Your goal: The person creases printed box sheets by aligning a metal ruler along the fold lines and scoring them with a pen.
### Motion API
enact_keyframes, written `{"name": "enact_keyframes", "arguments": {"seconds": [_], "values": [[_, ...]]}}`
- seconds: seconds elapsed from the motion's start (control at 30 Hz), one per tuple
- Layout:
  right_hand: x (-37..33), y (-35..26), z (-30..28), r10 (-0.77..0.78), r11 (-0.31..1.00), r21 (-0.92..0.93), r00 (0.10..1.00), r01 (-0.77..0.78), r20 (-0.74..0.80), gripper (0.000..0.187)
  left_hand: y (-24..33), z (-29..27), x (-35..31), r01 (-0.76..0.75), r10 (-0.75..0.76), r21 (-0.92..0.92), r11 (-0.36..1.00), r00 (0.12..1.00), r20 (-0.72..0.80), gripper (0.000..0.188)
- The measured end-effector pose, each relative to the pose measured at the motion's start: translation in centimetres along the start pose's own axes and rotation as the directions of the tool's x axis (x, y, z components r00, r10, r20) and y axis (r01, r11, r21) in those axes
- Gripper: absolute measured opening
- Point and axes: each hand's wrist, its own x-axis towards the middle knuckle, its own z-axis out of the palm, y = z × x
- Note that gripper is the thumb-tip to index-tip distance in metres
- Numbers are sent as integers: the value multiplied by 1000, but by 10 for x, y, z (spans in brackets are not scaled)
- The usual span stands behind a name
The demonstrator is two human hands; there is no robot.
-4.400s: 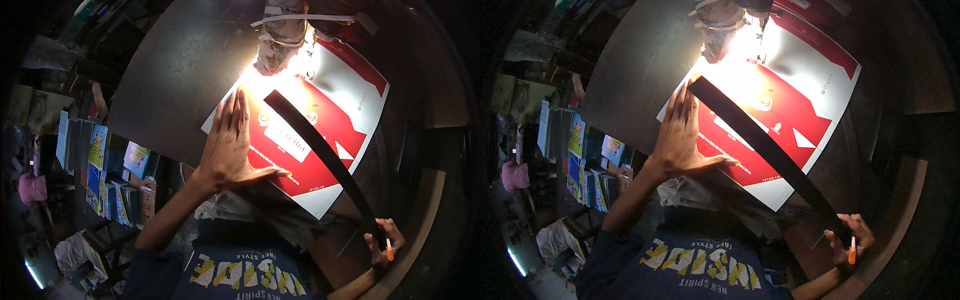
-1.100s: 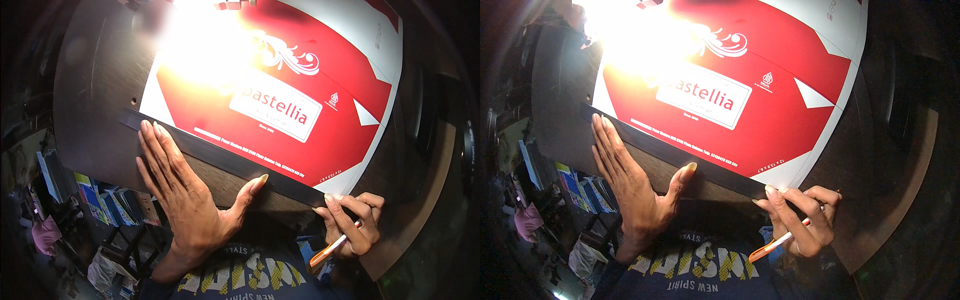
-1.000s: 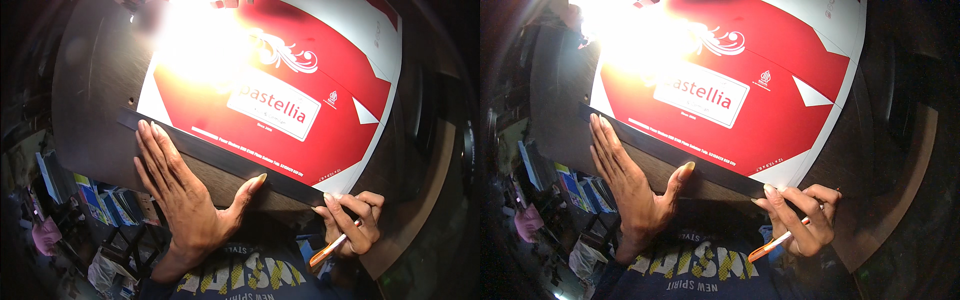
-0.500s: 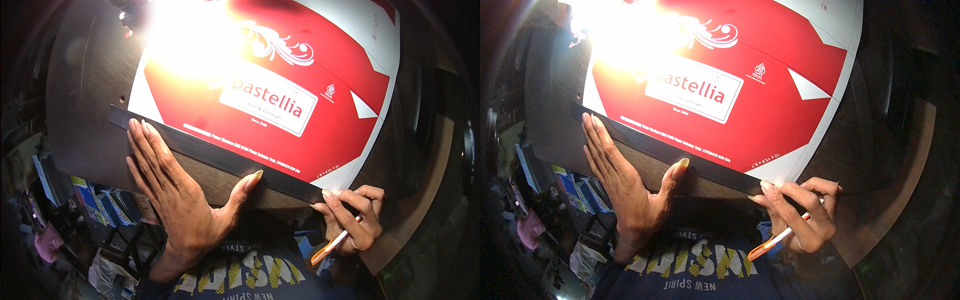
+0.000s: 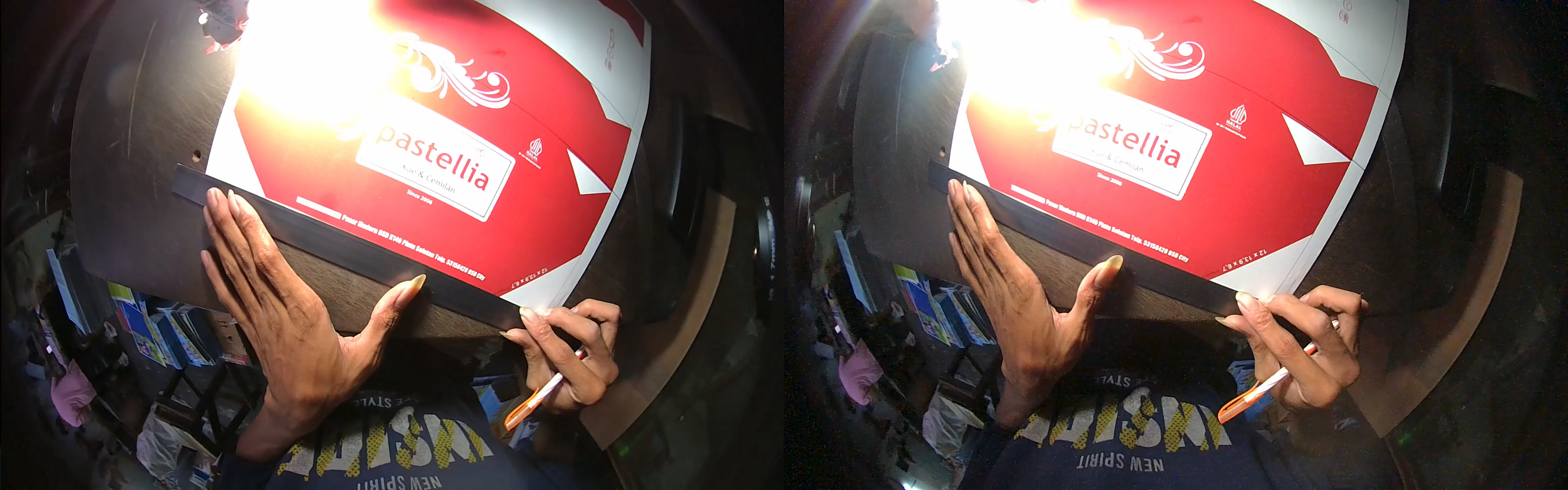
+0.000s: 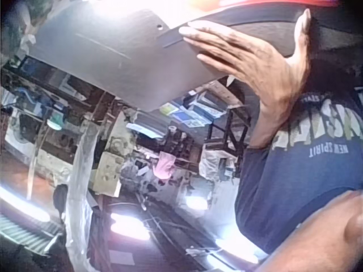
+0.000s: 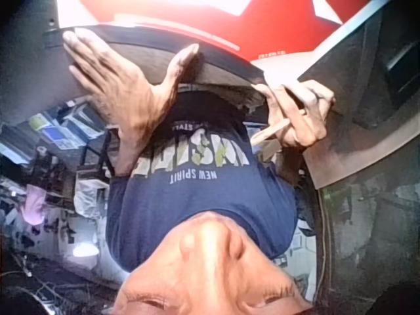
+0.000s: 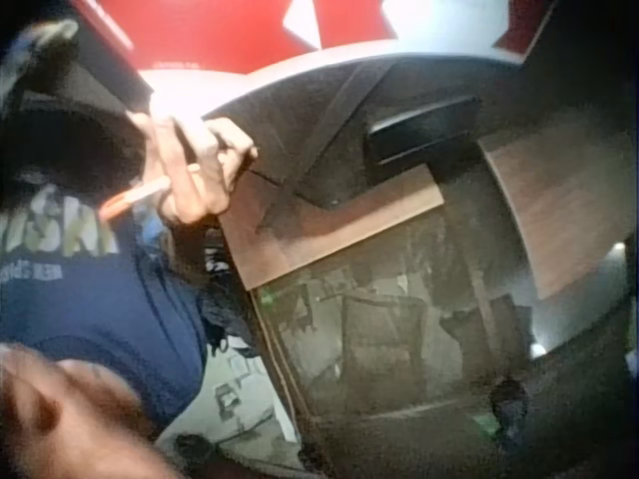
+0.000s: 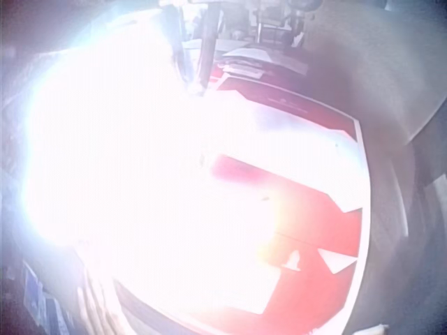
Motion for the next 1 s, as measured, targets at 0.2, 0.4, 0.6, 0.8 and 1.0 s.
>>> {"name": "enact_keyframes", "arguments": {"seconds": [0.2,0.4,0.6,0.8,1.0], "values": [[-2,-1,2,15,1000,7,1000,-15,7,32,-4,-1,-2,19,-19,4,1000,1000,-11,132],[-4,4,-7,-32,998,-51,997,35,68,27,-1,-9,0,14,-13,-6,1000,997,72,133],[-4,10,-5,-117,992,-39,991,120,69,31,-4,-8,1,-3,7,-52,999,997,80,132],[-7,12,-8,-130,990,-29,982,135,138,34,-5,-7,0,-6,10,-64,998,997,74,132],[-8,13,-7,-124,992,-14,985,126,124,33,-4,-8,-1,-3,7,-64,998,998,66,132]]}}
